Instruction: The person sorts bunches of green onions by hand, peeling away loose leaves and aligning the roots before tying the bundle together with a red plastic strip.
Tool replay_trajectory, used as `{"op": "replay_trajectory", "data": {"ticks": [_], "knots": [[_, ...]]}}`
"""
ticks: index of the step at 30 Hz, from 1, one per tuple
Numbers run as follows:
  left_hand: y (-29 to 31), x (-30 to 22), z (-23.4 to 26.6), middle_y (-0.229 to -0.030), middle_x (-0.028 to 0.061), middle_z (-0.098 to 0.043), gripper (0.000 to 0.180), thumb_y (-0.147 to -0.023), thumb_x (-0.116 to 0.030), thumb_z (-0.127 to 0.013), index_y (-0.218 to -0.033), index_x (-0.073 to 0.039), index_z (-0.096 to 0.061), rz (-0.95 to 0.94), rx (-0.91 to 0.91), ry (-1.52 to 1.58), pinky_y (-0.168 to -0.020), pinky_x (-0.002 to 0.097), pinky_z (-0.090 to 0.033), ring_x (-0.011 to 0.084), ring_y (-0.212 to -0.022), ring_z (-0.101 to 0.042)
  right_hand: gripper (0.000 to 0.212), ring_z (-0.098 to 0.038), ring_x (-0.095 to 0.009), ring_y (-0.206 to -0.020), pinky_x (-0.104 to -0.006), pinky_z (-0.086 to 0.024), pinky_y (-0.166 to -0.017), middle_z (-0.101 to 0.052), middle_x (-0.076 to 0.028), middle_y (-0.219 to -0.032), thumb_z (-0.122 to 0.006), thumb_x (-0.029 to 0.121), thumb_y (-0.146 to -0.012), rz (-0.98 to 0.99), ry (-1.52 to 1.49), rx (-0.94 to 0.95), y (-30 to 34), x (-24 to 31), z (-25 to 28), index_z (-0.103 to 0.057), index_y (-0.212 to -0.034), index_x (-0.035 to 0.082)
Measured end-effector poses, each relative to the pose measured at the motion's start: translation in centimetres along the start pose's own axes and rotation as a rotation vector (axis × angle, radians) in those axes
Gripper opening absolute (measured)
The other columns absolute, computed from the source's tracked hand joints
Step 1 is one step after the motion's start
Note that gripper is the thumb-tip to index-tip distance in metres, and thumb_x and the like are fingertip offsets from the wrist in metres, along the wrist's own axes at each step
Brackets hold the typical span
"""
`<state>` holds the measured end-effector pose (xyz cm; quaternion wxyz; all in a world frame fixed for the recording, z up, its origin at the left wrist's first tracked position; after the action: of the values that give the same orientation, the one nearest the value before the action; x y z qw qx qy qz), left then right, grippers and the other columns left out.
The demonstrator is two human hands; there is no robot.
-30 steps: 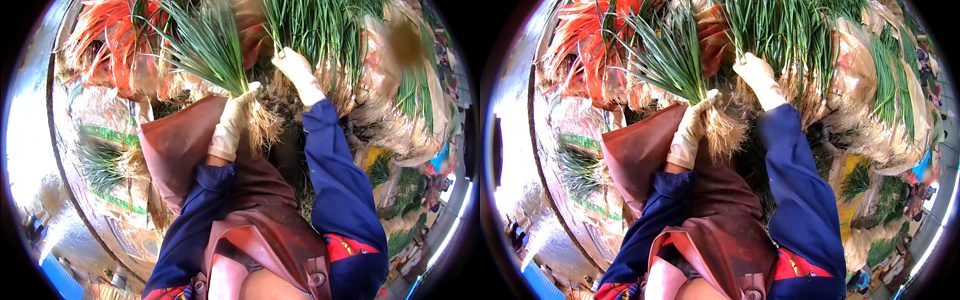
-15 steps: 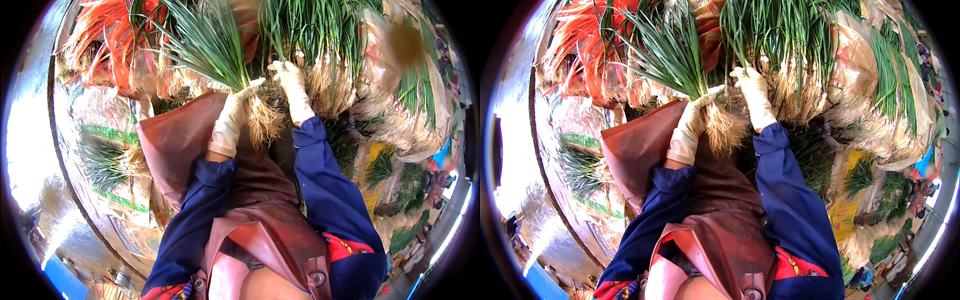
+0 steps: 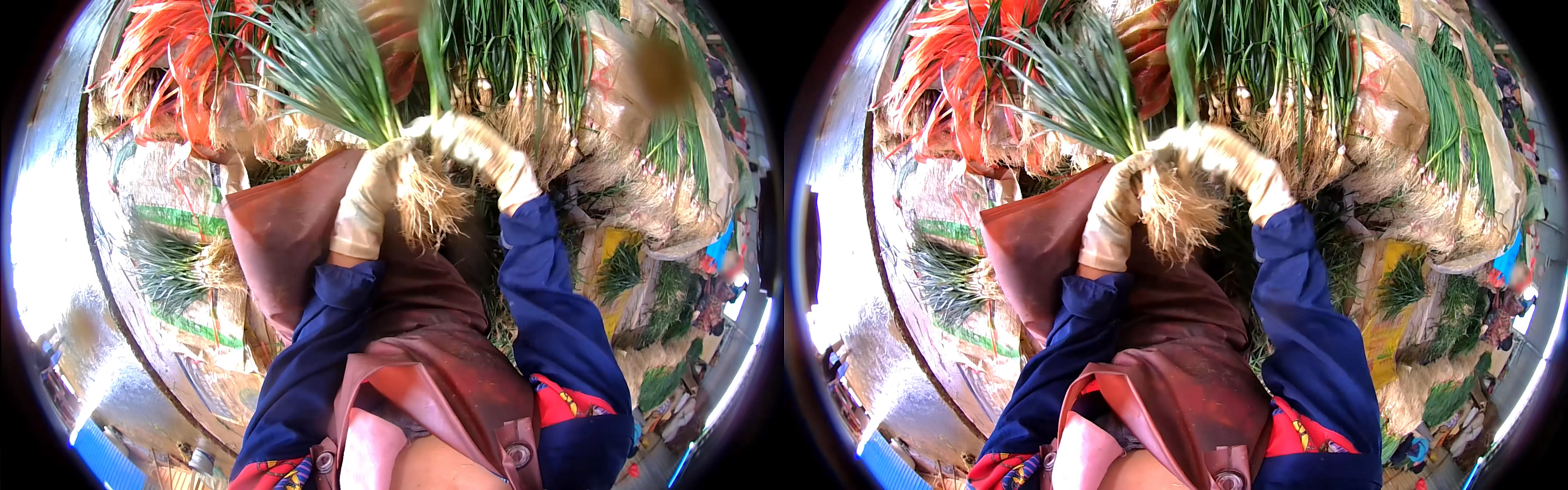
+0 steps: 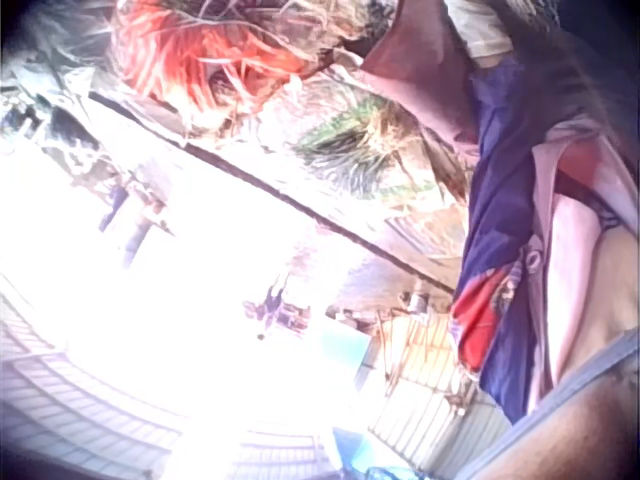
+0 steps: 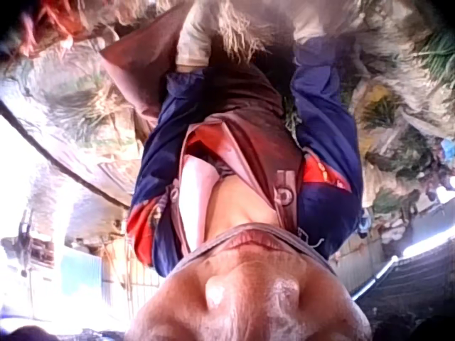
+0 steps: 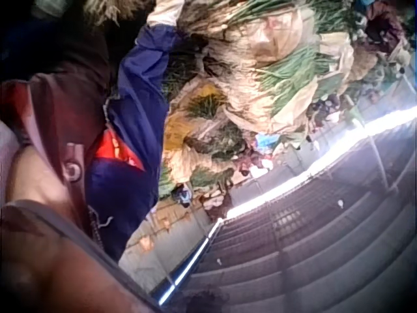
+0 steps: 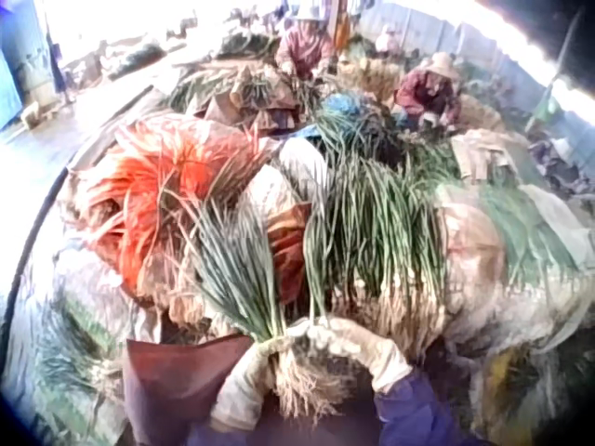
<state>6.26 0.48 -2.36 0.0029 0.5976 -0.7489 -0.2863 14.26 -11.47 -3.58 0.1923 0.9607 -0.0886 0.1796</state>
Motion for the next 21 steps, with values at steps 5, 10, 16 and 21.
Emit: {"op": "replay_trajectory", "data": {"ticks": [5, 10, 16, 21], "knots": [[-1.3, 2.2, 0.8, -0.107, 0.0138, -0.063, 0.047, -0.078, -0.006, -0.06, -0.122, 0.006, -0.051, 0.068, 0.076, 0.015, -0.074, 0.032, -0.053, 0.0196, -0.086, -0.063, 0.027, -0.061, -0.021, -0.098, -0.0298, -0.05, -0.081, -0.063, -0.009, -0.101, -0.051, 0.018, -0.093, 0.147, 0.51, -0.4, 1.1, -5.1, 0.8, -0.054, -0.113, 0.0], [-0.9, 0.9, 0.9, -0.113, 0.0176, -0.061, 0.045, -0.078, -0.01, -0.059, -0.12, 0.006, -0.053, 0.017, 0.058, -0.085, -0.076, 0.0331, -0.052, 0.0229, -0.089, -0.062, 0.038, -0.06, -0.032, -0.093, -0.0376, -0.047, -0.075, -0.062, -0.018, -0.095, -0.049, 0.033, -0.093, 0.254, 1.466, -0.399, 1.7, -3.6, -2.5, -0.052, -0.116, 0.003], [-1.2, 1.2, 0.6, -0.11, 0.015, -0.062, 0.039, -0.079, -0.011, -0.059, -0.114, 0.005, -0.057, -0.036, 0.016, -0.028, -0.075, 0.0289, -0.05, 0.0213, -0.09, -0.061, 0.032, -0.061, -0.031, -0.082, -0.0357, -0.047, -0.07, -0.062, -0.016, -0.088, -0.053, 0.032, -0.091, 0.422, 1.422, -0.459, 1.9, -1.0, -2.6, -0.057, -0.103, 0.002], [-1.9, 0.1, 1.5, -0.1, 0.0121, -0.064, 0.036, -0.077, -0.007, -0.062, -0.11, 0.006, -0.056, -0.18, -0.013, 0.133, -0.093, 0.033, -0.044, 0.0239, -0.092, -0.061, 0.017, -0.06, -0.006, -0.074, -0.022, -0.047, -0.061, -0.066, -0.001, -0.088, -0.05, 0.024, -0.093, 0.336, 0.079, -0.374, -0.2, 1.0, 2.3, -0.061, -0.091, 0.012]]}}
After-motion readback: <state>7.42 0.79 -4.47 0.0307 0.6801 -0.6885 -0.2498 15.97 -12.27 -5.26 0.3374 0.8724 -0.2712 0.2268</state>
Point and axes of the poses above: each hand's wrist, its own y-axis away from the middle knuckle, its own z-axis out of the back of the hand, x = y × z, the point moved 6 cm from there along -y, towards the middle knuckle
